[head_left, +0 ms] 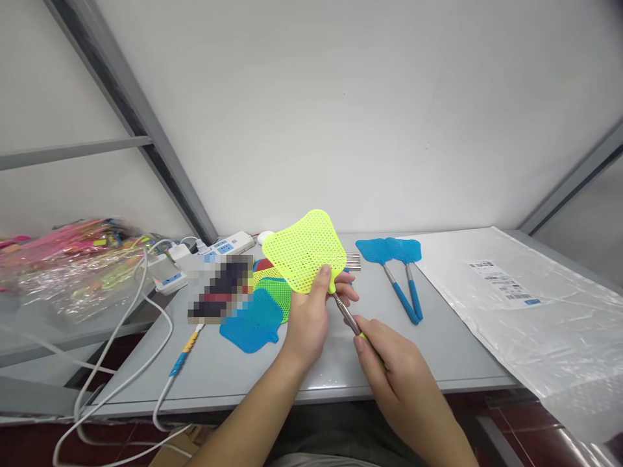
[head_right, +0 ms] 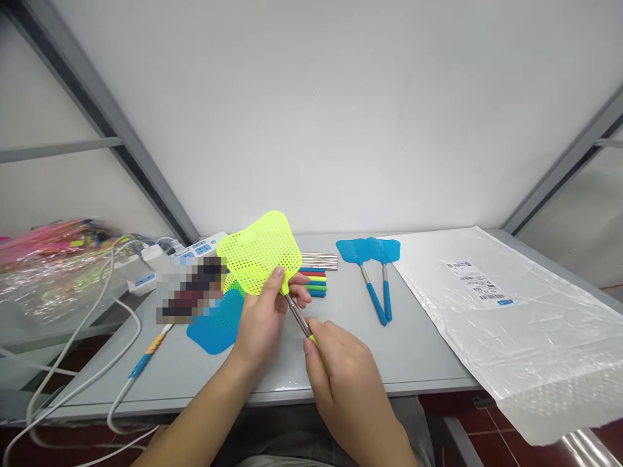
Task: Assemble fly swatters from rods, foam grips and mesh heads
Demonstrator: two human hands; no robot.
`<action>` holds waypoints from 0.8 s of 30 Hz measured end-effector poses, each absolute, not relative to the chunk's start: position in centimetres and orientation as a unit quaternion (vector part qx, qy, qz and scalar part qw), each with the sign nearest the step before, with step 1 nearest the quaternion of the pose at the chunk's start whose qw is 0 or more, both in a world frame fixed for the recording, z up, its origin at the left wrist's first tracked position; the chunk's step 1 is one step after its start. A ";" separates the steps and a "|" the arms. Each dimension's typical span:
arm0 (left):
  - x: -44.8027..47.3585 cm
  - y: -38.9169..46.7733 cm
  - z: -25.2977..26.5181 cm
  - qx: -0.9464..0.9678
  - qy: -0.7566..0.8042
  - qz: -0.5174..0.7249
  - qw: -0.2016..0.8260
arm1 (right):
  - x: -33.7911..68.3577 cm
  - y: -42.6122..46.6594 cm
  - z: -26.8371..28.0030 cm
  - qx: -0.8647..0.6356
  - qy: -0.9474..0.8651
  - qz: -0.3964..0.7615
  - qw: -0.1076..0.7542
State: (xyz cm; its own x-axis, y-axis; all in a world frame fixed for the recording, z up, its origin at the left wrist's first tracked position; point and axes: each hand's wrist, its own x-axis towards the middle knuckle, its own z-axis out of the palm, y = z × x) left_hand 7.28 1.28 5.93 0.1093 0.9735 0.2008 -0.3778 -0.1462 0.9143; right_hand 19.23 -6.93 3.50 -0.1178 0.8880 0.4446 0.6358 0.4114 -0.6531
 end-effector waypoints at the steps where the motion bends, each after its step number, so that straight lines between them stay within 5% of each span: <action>1: 7.3 1.4 5.9 0.473 0.320 0.585 0.576 | 19.2 -6.9 3.4 -0.521 -0.731 0.154 0.414; 12: 8.7 1.8 3.7 0.535 0.372 0.426 0.628 | 18.9 -5.1 2.0 -0.551 -0.677 0.195 0.446; 24: 8.2 3.4 2.9 0.418 0.461 0.397 0.675 | 21.0 -3.0 0.3 -0.582 -0.645 0.240 0.433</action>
State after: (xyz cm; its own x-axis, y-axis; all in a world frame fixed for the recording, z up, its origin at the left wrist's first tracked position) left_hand 8.23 3.36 2.91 0.2605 0.9208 -0.2904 -0.1497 0.3356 0.9300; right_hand 21.05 -2.95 0.32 0.0519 0.9587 0.2796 0.5434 0.2077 -0.8134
